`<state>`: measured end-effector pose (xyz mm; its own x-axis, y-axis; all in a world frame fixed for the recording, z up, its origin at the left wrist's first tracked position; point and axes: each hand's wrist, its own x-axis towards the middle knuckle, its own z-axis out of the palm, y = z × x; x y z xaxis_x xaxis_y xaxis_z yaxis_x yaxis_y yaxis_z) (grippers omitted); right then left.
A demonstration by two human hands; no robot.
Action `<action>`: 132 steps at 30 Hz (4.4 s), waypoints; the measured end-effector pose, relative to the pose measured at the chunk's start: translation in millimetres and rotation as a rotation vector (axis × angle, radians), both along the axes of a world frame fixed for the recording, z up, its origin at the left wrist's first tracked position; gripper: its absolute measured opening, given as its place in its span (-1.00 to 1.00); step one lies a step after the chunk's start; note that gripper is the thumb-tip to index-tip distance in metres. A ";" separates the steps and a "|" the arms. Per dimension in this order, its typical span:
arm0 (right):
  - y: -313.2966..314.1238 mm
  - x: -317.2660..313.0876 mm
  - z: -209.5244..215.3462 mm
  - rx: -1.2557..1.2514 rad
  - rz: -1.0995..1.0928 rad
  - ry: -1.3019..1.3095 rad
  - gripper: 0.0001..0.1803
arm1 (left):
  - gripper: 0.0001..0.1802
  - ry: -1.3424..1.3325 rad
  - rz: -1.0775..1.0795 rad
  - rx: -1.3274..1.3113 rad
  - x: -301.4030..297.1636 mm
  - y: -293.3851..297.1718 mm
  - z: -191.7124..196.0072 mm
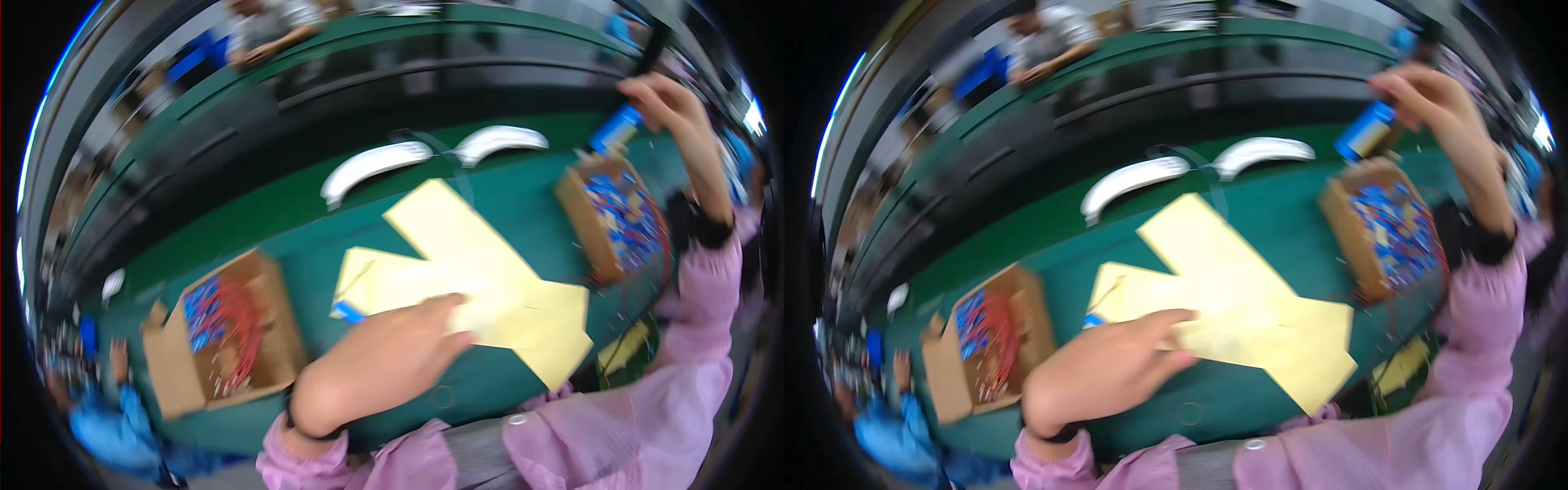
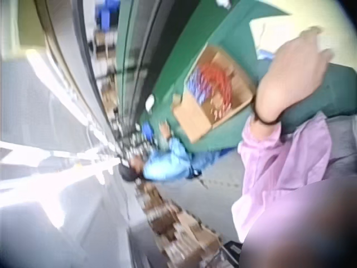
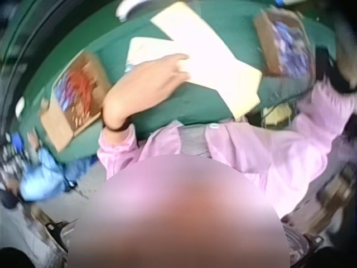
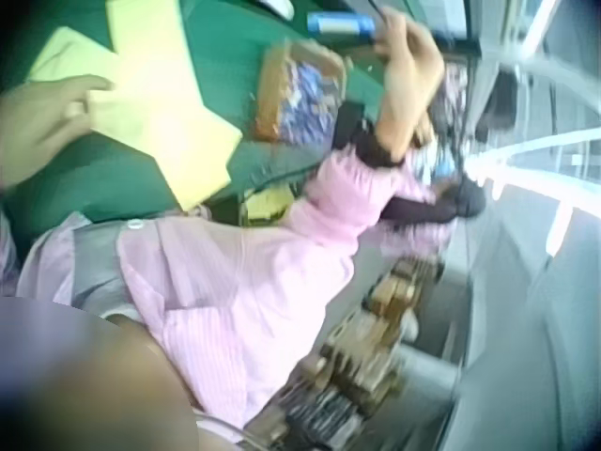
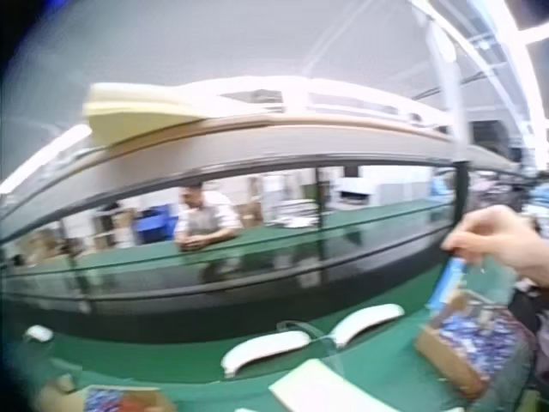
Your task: Assembling battery cells by applying yellow tape to join them with wiring.
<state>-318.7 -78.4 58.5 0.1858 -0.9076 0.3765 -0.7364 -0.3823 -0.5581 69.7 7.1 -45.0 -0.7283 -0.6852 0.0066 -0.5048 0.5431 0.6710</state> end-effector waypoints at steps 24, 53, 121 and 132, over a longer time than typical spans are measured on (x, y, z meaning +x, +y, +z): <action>-35.0 -203.4 -126.2 0.228 -0.557 -0.167 -0.79 | -0.43 -0.743 0.701 0.116 18.3 -1.0 -60.4; 93.4 50.6 -161.4 0.073 0.600 0.611 -0.76 | -0.70 0.001 -0.183 0.264 -101.5 -1.3 -58.4; 20.3 209.3 -89.9 0.439 0.644 -1.212 -0.77 | -0.58 1.108 0.359 0.181 2.9 -56.7 2.6; 19.5 212.9 -95.0 0.495 0.558 -1.261 -0.81 | -0.63 1.160 0.392 0.081 -4.3 -59.4 1.2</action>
<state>-105.8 -58.9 -36.5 0.3395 -0.9121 0.2300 0.5044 -0.0299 -0.8629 65.4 -52.2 -43.8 -0.0632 -0.8852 0.4610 0.2942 0.4249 0.8561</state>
